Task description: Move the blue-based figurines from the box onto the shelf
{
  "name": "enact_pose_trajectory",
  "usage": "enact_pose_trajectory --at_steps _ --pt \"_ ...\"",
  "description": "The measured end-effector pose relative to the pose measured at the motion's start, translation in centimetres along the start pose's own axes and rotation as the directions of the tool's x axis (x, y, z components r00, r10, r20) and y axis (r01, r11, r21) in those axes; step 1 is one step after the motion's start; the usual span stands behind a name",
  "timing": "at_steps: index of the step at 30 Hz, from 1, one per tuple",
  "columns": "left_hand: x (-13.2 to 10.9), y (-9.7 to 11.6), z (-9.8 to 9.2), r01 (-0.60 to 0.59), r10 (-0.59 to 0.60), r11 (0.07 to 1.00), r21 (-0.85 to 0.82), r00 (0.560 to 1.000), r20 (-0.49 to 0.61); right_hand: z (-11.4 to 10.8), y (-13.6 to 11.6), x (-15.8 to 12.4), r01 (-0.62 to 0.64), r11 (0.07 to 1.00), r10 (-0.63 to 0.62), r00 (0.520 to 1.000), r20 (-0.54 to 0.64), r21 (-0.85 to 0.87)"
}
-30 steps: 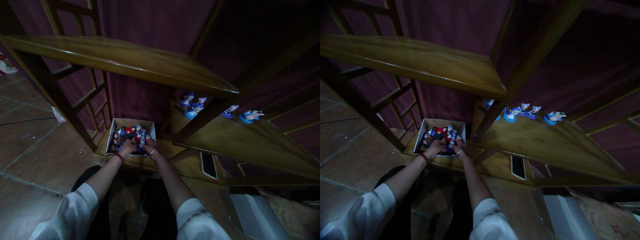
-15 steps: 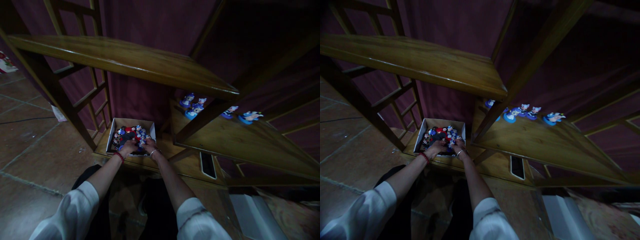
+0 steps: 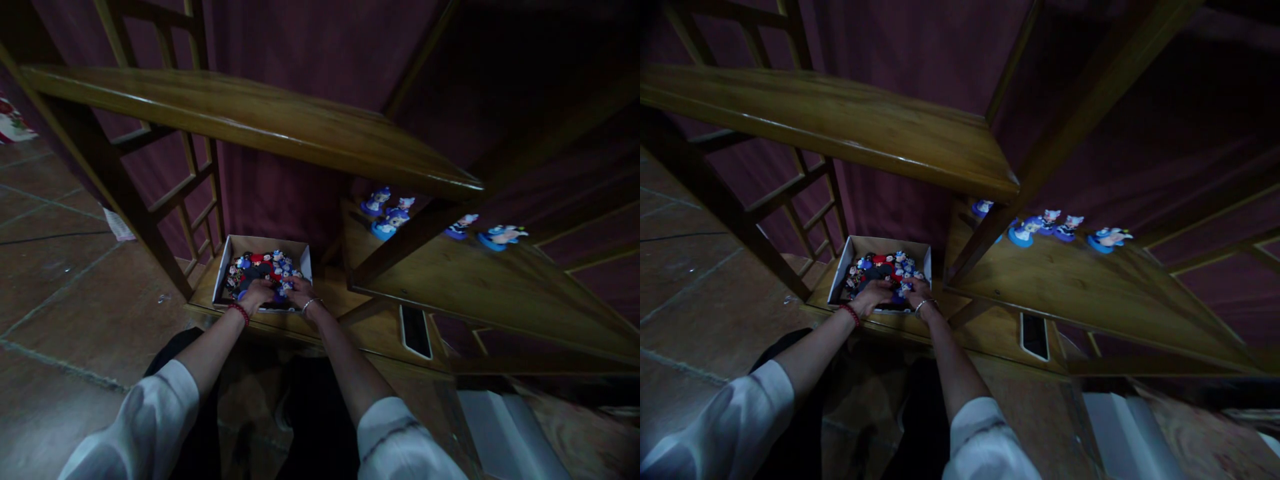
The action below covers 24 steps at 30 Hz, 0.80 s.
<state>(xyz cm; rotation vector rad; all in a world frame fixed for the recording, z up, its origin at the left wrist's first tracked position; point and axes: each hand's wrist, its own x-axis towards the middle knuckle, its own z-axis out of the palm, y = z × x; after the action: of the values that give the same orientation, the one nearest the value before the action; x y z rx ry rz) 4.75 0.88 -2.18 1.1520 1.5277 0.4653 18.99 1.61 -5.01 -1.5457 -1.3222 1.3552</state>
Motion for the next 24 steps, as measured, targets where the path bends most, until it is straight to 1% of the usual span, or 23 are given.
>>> enact_pose_trajectory --at_steps 5,8,12,15,20,22,24 --pt "-0.12 0.42 0.06 0.081 -0.080 0.986 -0.148 0.997 0.009 0.12 0.23 0.12 -0.078 0.997 0.078 0.997 -0.012 0.009" --pt "-0.17 0.54 0.05 0.108 -0.108 0.972 -0.211 0.994 0.013 0.12 0.10 0.11 -0.095 0.995 0.096 0.995 -0.040 0.010" --pt "-0.21 0.55 0.05 0.119 -0.121 0.972 -0.203 0.993 0.003 0.05 -0.05 0.04 -0.082 0.996 0.079 0.994 -0.071 -0.045" --pt "-0.27 0.59 0.08 0.125 -0.124 0.974 -0.189 0.992 0.014 0.03 -0.04 -0.03 -0.067 0.995 0.063 0.996 -0.062 -0.069" --pt "-0.12 0.44 0.13 0.118 -0.119 0.977 -0.180 0.993 0.002 0.14 -0.07 -0.15 -0.034 0.992 0.028 0.998 -0.049 -0.123" --pt "0.09 0.22 0.17 0.105 -0.104 0.981 -0.164 0.994 0.016 0.19 -0.23 -0.23 -0.009 0.984 -0.002 0.998 -0.063 -0.176" --pt "0.33 -0.05 0.23 0.085 -0.084 0.986 -0.141 0.996 0.016 0.22 -0.53 -0.34 0.010 0.962 -0.035 0.996 -0.088 -0.275"
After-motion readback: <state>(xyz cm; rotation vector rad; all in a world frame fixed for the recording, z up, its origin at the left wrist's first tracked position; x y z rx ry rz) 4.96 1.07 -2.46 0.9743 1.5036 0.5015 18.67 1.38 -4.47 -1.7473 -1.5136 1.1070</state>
